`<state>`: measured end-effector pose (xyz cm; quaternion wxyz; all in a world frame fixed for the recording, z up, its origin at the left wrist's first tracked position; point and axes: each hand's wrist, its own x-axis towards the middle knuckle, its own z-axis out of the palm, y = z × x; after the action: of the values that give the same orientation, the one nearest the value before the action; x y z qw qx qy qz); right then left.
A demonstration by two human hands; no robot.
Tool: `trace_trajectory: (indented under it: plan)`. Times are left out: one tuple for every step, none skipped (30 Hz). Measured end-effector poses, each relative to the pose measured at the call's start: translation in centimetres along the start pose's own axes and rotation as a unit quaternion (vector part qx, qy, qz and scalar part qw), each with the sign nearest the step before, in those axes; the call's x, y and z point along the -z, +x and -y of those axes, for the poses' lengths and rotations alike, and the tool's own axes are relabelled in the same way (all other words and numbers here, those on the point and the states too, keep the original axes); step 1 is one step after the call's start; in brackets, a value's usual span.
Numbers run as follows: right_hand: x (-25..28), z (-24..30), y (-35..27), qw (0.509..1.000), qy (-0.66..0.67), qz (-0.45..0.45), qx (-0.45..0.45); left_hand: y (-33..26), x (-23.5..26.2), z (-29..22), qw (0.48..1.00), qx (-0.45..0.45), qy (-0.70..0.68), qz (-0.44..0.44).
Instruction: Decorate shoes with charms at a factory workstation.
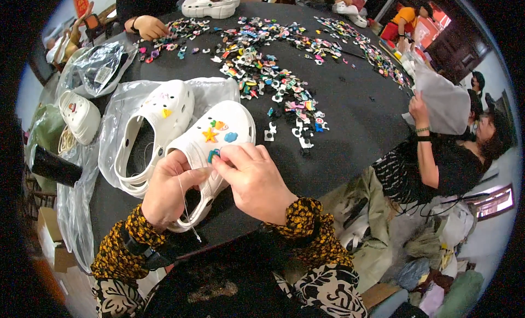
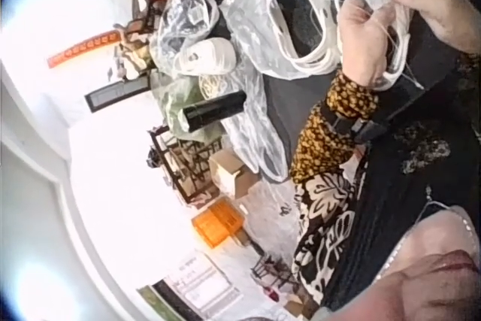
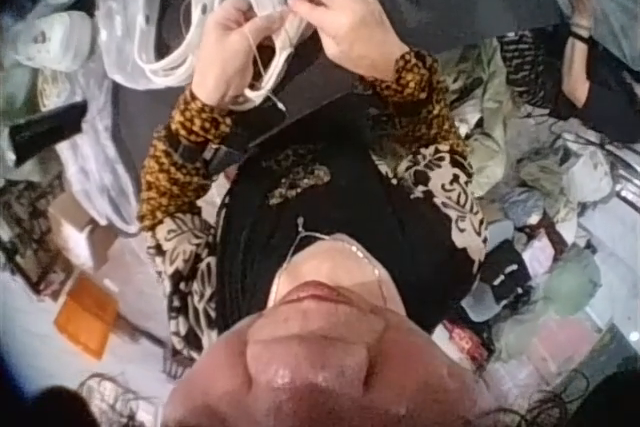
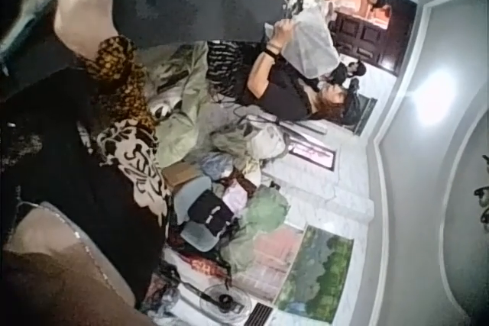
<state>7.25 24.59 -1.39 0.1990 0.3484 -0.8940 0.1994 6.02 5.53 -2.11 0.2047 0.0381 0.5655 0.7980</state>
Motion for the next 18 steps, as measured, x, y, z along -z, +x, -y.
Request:
trace_trajectory:
  plan:
    - [-0.3, -0.4, -0.3, 0.997, 0.069, -0.03, -0.021, -0.1, -0.1, -0.1, 1.0, 0.0, -0.012, 0.001]
    - [-0.3, -0.7, -0.4, 0.988, 0.138, -0.06, -0.041, -0.1, -0.1, -0.1, 1.0, 0.0, -0.023, 0.001]
    - [-0.3, -0.9, -0.6, 0.977, 0.18, -0.095, -0.069, -0.2, -0.1, 0.1, 1.0, 0.004, -0.017, 0.001]
    - [-0.3, -0.8, -0.7, 0.976, 0.18, -0.101, -0.068, -0.2, -0.1, 0.1, 1.0, 0.003, -0.012, 0.003]
    - [-0.5, -0.7, -1.0, 0.952, 0.24, -0.136, -0.134, -0.1, -0.1, 0.1, 1.0, 0.007, -0.02, 0.002]
    - [-0.8, -0.7, -1.3, 0.918, 0.297, -0.169, -0.199, -0.1, -0.1, 0.1, 1.0, 0.011, -0.028, 0.0]
    - [-0.9, -0.9, -1.3, 0.914, 0.294, -0.186, -0.209, -0.1, -0.1, 0.0, 1.0, 0.012, -0.025, 0.004]
    - [-0.9, -0.7, -1.3, 0.913, 0.293, -0.19, -0.211, -0.1, -0.1, 0.0, 1.0, 0.012, -0.024, 0.004]
    - [-0.8, -0.6, -1.3, 0.919, 0.28, -0.182, -0.209, -0.1, -0.1, 0.0, 1.0, 0.012, -0.023, 0.003]
    - [-0.8, -0.4, -1.3, 0.925, 0.268, -0.173, -0.207, -0.1, 0.0, -0.1, 1.0, 0.013, -0.021, 0.006]
    - [-1.1, -0.5, -1.3, 0.933, 0.254, -0.174, -0.187, -0.1, 0.1, 0.0, 1.0, 0.013, -0.017, 0.003]
    - [-1.1, -0.3, -1.3, 0.932, 0.253, -0.177, -0.189, -0.1, 0.1, 0.0, 1.0, 0.013, -0.014, 0.001]
    - [-1.0, -0.2, -1.2, 0.94, 0.236, -0.176, -0.175, -0.1, 0.1, -0.1, 1.0, 0.012, -0.014, 0.001]
    - [-1.0, 0.0, -1.0, 0.946, 0.218, -0.174, -0.162, -0.1, 0.0, -0.2, 1.0, 0.012, -0.013, 0.002]
    - [-1.1, 0.2, -1.0, 0.944, 0.221, -0.177, -0.171, -0.1, -0.2, -0.2, 1.0, 0.012, -0.02, 0.003]
    - [-1.2, 0.3, -0.8, 0.943, 0.222, -0.178, -0.171, -0.1, -0.2, -0.2, 1.0, 0.011, -0.027, 0.004]
    - [-1.4, 0.4, -0.7, 0.948, 0.204, -0.179, -0.167, -0.1, 0.0, -0.1, 1.0, 0.011, -0.025, 0.003]
    - [-1.5, 0.4, -0.5, 0.952, 0.185, -0.18, -0.162, 0.0, 0.2, 0.1, 1.0, 0.008, -0.022, 0.006]
